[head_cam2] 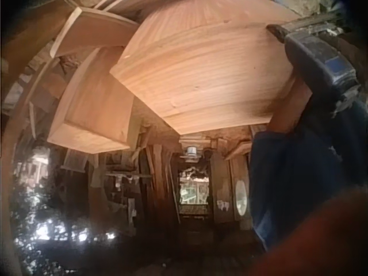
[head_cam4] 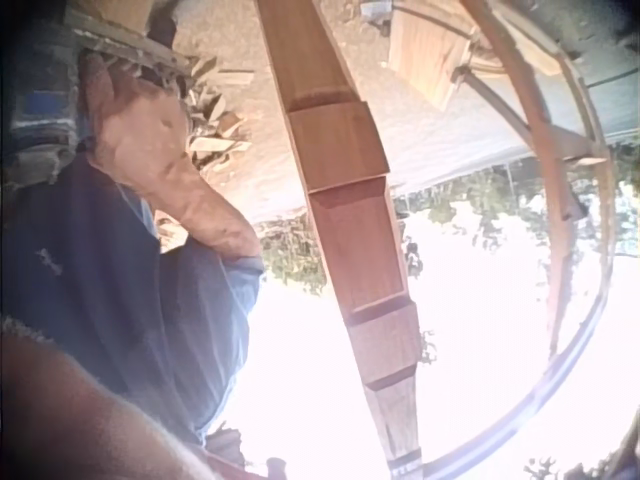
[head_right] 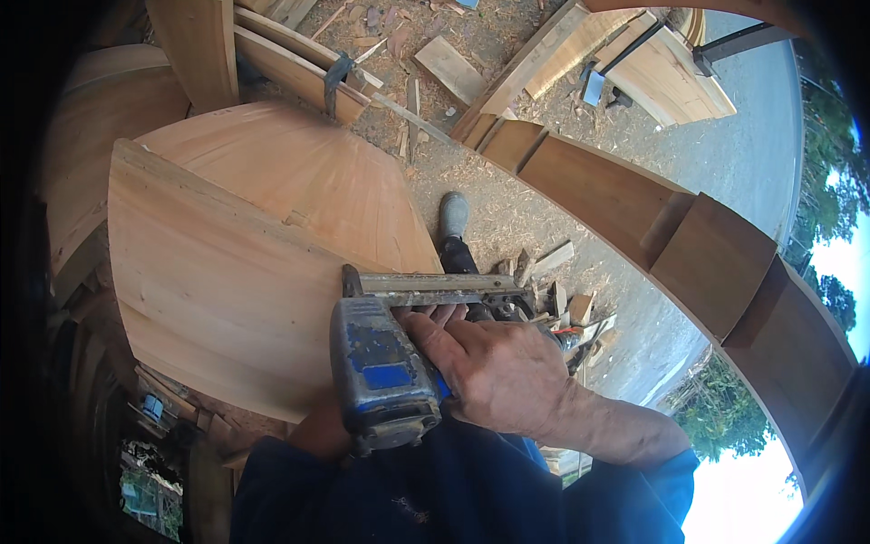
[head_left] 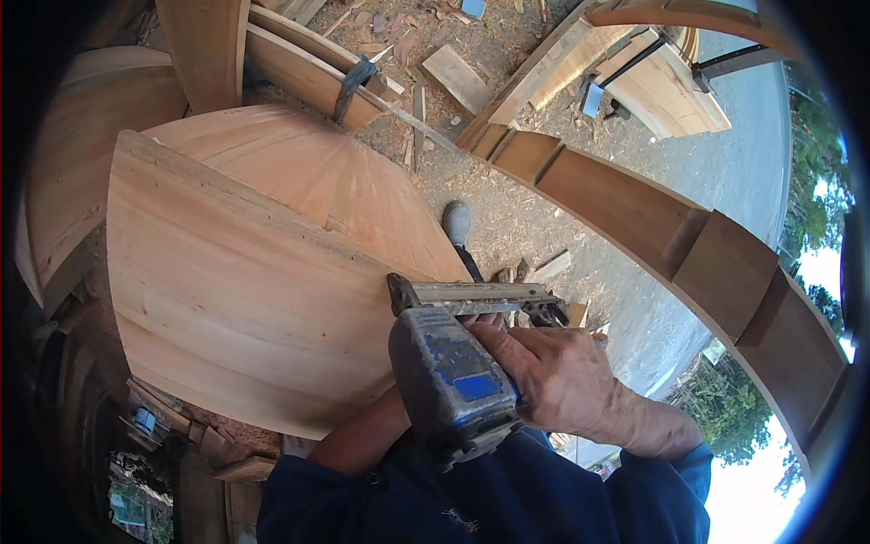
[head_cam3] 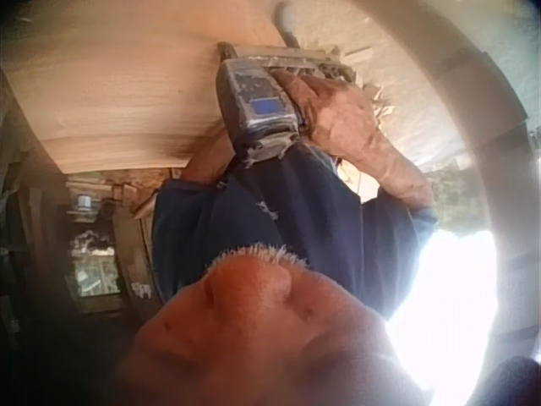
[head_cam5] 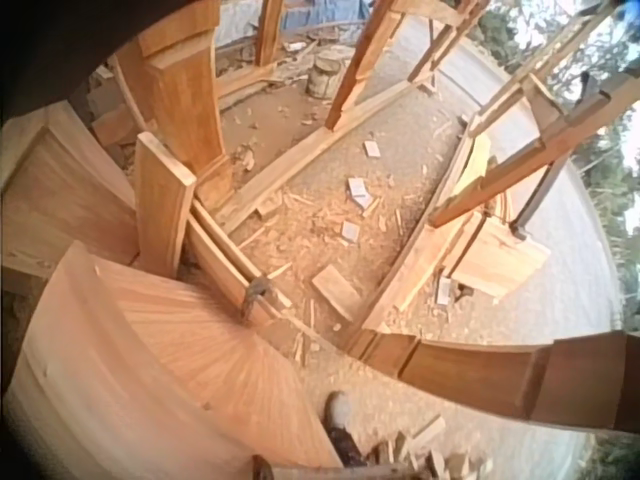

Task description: The person assembles a wooden box by positioning a wood panel against a frame and securing it with a pneumatic nail gun, then moves to a second box to repeat the process.

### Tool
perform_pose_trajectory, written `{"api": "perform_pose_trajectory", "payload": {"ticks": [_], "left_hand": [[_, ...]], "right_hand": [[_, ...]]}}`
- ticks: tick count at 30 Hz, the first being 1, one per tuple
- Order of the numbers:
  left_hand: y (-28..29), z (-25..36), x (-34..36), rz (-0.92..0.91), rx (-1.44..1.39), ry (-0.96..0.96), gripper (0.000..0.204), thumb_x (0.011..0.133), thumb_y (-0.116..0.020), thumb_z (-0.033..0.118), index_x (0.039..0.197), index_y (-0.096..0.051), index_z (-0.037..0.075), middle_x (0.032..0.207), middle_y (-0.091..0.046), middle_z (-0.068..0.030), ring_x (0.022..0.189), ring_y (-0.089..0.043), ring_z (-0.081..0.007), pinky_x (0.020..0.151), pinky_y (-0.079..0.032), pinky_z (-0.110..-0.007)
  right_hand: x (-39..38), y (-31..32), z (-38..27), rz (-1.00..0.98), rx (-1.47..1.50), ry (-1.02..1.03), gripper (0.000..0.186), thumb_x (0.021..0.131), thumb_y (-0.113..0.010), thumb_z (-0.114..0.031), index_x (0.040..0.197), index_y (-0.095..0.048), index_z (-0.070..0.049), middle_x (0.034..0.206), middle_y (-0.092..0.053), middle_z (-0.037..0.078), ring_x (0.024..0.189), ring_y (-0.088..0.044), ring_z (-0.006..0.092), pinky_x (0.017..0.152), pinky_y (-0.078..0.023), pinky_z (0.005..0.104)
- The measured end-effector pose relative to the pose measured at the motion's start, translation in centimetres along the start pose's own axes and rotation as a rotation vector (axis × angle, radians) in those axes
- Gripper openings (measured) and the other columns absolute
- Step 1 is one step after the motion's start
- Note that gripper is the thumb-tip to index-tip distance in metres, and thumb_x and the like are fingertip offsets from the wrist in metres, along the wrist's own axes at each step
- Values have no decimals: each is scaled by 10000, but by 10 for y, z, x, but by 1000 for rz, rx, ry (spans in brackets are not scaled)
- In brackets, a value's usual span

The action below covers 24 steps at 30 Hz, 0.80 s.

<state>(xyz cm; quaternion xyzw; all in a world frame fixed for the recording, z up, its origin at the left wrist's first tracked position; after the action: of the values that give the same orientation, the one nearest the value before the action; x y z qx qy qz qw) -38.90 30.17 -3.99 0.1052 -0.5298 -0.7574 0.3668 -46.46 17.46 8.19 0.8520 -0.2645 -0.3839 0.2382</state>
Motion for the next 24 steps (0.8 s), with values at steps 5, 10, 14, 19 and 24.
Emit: {"api": "perform_pose_trajectory", "payload": {"ticks": [5,10,14,19,24], "left_hand": [[-1,-1,0,6,7,16,529,1015,-512,367,1453,-466,73,1462,-483,-133,1388,-417,-269,1197,-338,-524],[-5,-3,3,-9,20,18,534,1006,-516,366,1447,-467,69,1446,-495,-131,1375,-429,-268,1208,-324,-512],[-7,-6,3,-73,59,32,537,999,-520,365,1442,-467,66,1433,-505,-129,1365,-439,-267,1216,-313,-503],[-14,-6,5,-249,111,87,541,990,-524,363,1436,-468,62,1417,-517,-127,1353,-452,-266,1227,-299,-491],[-2,-21,19,-383,124,97,545,983,-528,362,1431,-468,59,1403,-527,-125,1343,-461,-266,1236,-287,-482]], "right_hand": [[5,2,-2,-31,-3,-37,691,731,-789,-202,1347,-538,-17,779,-663,92,680,-711,264,587,-584,375],[5,3,3,-62,7,-75,677,736,-781,-184,1341,-535,-7,822,-688,129,722,-724,287,610,-594,392],[5,6,4,-95,-5,-121,641,773,-738,-148,1353,-522,19,859,-701,163,758,-733,318,628,-602,413],[-25,-2,-9,99,-174,55,747,705,-761,-203,1388,-536,-2,722,-600,70,603,-647,244,555,-544,361],[-79,5,3,266,-64,30,650,736,-732,-194,1315,-579,60,704,-552,63,581,-620,214,520,-517,361]]}}
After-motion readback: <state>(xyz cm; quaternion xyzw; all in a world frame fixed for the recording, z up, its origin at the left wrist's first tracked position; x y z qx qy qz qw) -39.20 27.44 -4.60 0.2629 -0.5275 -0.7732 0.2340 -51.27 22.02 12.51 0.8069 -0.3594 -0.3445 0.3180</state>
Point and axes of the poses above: each hand's wrist, its own x-axis towards the middle knuckle, its own y-axis out of the back of the hand, z = x × y, the point moved 5 cm from there along x, towards the middle knuckle
